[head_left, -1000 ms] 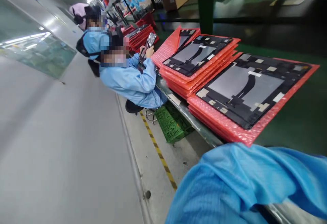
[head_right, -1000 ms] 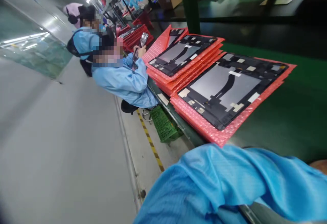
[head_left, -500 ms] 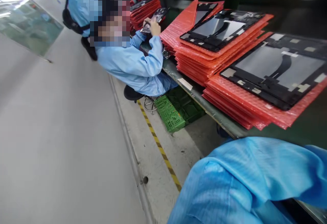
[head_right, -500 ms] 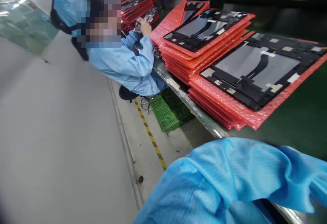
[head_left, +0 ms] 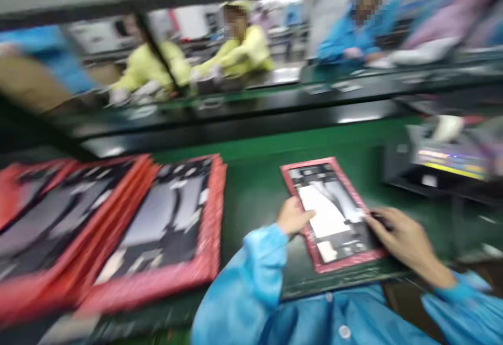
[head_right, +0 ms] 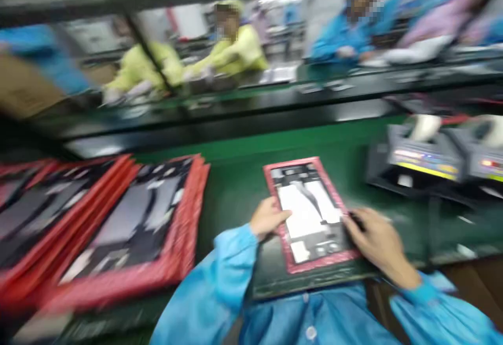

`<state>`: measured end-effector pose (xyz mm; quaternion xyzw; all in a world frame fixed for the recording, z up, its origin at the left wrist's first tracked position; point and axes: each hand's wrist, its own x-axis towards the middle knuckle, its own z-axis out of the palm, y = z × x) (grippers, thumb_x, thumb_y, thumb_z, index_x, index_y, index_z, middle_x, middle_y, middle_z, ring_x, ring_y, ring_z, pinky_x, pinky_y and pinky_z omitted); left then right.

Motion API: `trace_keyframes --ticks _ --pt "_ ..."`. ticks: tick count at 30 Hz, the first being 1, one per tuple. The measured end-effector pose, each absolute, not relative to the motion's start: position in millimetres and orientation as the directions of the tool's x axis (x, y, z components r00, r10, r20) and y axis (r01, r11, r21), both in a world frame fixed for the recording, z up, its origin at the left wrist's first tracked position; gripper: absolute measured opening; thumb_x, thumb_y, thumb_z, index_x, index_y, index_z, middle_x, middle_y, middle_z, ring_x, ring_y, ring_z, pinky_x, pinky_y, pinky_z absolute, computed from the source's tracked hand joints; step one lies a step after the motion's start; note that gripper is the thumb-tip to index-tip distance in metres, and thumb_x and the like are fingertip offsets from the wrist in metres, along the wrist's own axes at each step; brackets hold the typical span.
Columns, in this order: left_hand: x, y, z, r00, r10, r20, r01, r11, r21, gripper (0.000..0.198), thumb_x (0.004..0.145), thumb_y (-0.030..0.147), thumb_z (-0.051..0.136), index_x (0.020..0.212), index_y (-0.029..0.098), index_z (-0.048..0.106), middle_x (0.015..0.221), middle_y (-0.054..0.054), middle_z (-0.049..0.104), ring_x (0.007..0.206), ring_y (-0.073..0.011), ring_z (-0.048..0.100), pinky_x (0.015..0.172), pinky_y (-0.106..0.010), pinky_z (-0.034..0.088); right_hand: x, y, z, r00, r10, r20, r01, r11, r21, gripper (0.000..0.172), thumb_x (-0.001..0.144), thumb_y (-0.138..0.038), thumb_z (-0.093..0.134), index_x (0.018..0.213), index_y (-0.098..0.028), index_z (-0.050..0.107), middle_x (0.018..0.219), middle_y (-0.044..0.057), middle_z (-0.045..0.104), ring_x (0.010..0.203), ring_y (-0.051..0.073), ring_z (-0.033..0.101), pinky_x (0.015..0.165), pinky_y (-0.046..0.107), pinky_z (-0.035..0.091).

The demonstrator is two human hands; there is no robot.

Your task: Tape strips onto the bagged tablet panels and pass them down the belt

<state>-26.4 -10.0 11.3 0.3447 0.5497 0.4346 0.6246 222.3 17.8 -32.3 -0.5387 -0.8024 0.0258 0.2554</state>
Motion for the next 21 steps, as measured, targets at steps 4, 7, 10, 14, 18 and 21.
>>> trace_keyframes --ticks 4,7,10,14,18,21 --pt "-31.9 19.2 -10.5 0.160 0.900 -0.405 0.042 0.403 0.914 0.042 0.069 0.033 0.068 0.100 0.012 0.049 0.071 -0.003 0.065 0.049 -0.0097 0.057 0.041 -0.019 0.048 275.2 18.2 -29.1 0.141 0.953 0.268 0.624 0.125 -0.771 0.028 0.081 -0.042 0.059 0.088 -0.016 0.065 0.079 0.008 0.065 0.069 0.019 0.059 0.060 0.030 0.048" --pt "-37.9 20.3 -20.1 0.161 0.893 -0.421 0.086 0.412 0.907 0.051 0.066 0.041 0.070 0.103 0.014 0.049 0.077 -0.005 0.067 0.054 -0.0123 0.060 0.043 -0.021 0.050 292.5 27.5 -22.0 0.466 0.883 0.049 0.143 -0.021 -0.989 0.028 0.074 -0.042 0.067 0.077 -0.015 0.063 0.066 0.003 0.059 0.053 0.012 0.052 0.044 0.023 0.041" --pt "-34.8 21.0 -20.0 0.160 0.883 -0.442 0.127 0.426 0.896 0.056 0.064 0.044 0.072 0.106 0.014 0.049 0.080 -0.006 0.067 0.056 -0.0127 0.061 0.044 -0.022 0.051 299.4 42.8 -10.7 0.439 0.883 -0.163 -0.329 -0.011 -0.944 0.029 0.070 -0.040 0.071 0.077 -0.014 0.063 0.073 0.003 0.057 0.056 0.010 0.053 0.040 0.019 0.037" --pt "-32.8 30.8 -17.1 0.064 0.909 -0.413 0.249 0.386 0.888 0.070 0.064 0.050 0.070 0.117 0.013 0.045 0.069 -0.002 0.065 0.056 -0.0155 0.061 0.045 -0.024 0.050 293.6 68.1 -1.3 0.333 0.904 -0.267 -0.562 -0.037 -0.827 0.031 0.070 -0.040 0.072 0.082 -0.013 0.064 0.078 0.003 0.057 0.058 0.009 0.054 0.037 0.017 0.036" --pt "-38.6 29.1 -13.9 -0.098 0.971 -0.219 0.615 0.233 0.753 0.061 0.070 0.055 0.060 0.117 0.016 0.050 0.072 -0.003 0.066 0.063 -0.0199 0.063 0.057 -0.032 0.053 285.9 85.3 -4.4 0.401 0.882 -0.249 -0.589 0.041 -0.807 0.025 0.067 -0.033 0.074 0.076 -0.013 0.063 0.073 0.002 0.056 0.055 0.009 0.052 0.035 0.017 0.035" --pt "-31.4 16.0 -10.4 -0.057 0.988 0.146 0.875 -0.021 0.484 0.040 0.079 0.050 0.053 0.103 0.019 0.062 0.098 -0.008 0.065 0.090 -0.0254 0.062 0.080 -0.041 0.050 285.2 90.6 -8.0 0.442 0.875 -0.196 -0.586 0.116 -0.802 0.020 0.065 -0.026 0.075 0.072 -0.013 0.061 0.067 0.000 0.055 0.054 0.008 0.051 0.038 0.017 0.036"
